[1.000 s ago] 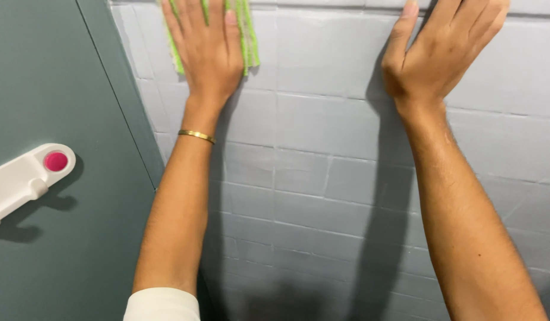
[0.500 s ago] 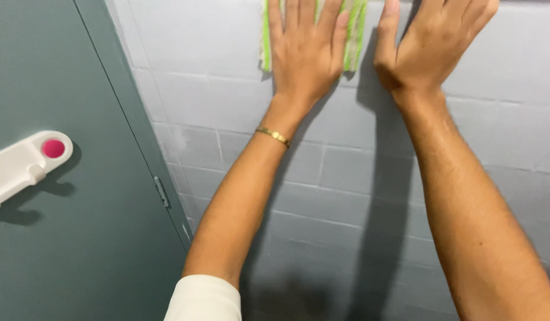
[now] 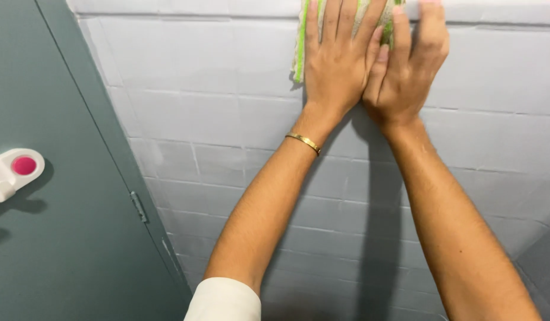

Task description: Cleaning bathroom wall tiles and a door with a cloth.

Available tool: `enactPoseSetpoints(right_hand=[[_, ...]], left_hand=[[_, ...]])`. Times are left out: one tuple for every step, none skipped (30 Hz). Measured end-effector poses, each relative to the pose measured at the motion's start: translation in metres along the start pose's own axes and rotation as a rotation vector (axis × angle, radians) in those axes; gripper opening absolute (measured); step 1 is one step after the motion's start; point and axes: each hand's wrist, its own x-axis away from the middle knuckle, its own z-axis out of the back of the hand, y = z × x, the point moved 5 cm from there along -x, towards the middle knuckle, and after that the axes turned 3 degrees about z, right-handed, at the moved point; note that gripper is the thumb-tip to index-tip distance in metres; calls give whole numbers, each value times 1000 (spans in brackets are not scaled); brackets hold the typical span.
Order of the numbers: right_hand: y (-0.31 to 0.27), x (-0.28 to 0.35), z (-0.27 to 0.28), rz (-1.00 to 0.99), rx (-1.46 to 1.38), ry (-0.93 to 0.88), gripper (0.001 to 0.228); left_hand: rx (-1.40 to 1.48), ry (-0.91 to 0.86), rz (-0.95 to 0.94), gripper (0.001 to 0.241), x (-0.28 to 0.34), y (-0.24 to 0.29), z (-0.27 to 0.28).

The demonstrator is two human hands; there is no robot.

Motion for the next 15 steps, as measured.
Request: enactPoseSetpoints(right_hand=[[-5, -5, 4, 11, 1, 10, 44], [-11, -9, 7, 20, -1, 19, 40], [-12, -11, 9, 17, 2, 22, 40], [-13, -12, 10, 7, -21, 5, 43], [-14, -13, 11, -3, -43, -12, 47], [-14, -14, 11, -4, -47, -10, 47], [-12, -13, 9, -31, -13, -50, 47], [-12, -12, 8, -58, 19, -95, 49], [-11, -9, 5, -59, 13, -98, 49], [-8, -7, 1, -63, 100, -131, 49], [-4, -5, -4, -67, 187, -164, 53], [-5, -5, -4, -67, 192, -164, 53], [-5, -4, -3, -76, 193, -141, 51], [-6, -3, -1, -85, 196, -121, 49], [-4, -2, -1, -85, 201, -125, 49]], left_hand=[[-25, -24, 10, 48, -1, 2, -2], [-52, -52, 19, 50, 0, 2, -4], [-50, -52, 14, 50, -1, 2, -4], [-14, -57, 24, 49, 0, 1, -4], [21, -63, 33, 48, 0, -1, -4], [17, -62, 33, 48, 0, -4, -4], [112, -63, 11, 49, 0, -6, -3], [207, -66, -7, 50, 1, -9, -2], [202, -69, -4, 50, 2, -17, 0], [298, -48, -55, 46, 0, -21, 2], [393, -27, -107, 42, -2, -25, 5], [397, -26, -108, 42, -5, -37, 8], [363, 11, -134, 37, -8, -47, 13], [331, 46, -158, 32, -10, -57, 17], [338, 45, -157, 32, -11, -61, 21]])
